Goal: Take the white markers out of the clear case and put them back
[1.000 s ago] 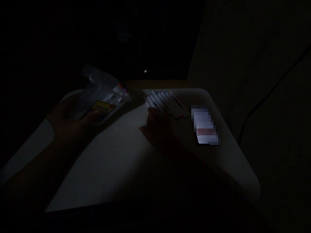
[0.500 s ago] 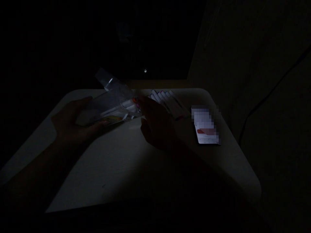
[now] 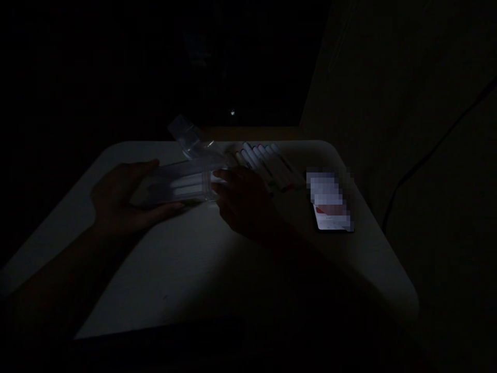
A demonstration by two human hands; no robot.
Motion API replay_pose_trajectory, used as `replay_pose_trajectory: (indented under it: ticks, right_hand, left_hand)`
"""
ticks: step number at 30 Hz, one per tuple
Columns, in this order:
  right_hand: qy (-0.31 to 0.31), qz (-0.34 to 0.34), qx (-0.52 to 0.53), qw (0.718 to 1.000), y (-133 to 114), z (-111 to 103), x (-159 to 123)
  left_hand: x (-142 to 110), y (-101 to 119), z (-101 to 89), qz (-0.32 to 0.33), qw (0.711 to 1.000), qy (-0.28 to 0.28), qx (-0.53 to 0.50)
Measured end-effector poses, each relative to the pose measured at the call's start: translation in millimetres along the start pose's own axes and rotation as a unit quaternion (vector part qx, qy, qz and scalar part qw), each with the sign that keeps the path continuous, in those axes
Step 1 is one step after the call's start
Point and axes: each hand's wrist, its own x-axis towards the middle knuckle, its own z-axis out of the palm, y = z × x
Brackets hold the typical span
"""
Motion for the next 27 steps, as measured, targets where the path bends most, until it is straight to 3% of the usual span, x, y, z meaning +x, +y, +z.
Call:
replay_pose_trajectory:
  ticks: [8, 16, 21, 27]
  right_hand:
    - [0.043, -0.01, 0.02, 0.999, 2.8, 3.5, -1.3]
    - [0.008, -0.003, 0.026, 1.0, 0.6, 2.7, -1.5]
    - [0.026, -0.032, 0.037, 0.998, 4.2, 7.5, -1.7]
    - [0.054, -0.013, 0.03, 0.998, 4.4, 5.8, -1.9]
  left_hand:
    - [1.5, -0.2, -0.6, 0.024, 1.0, 0.001, -0.001]
    - [3.0, -0.9, -0.5, 0.041, 0.999, 0.005, -0.005]
    - [3.4, -1.2, -0.2, 0.051, 0.999, 0.007, 0.004]
    - [4.0, -2.3, -0.4, 0.045, 0.999, -0.001, 0.014]
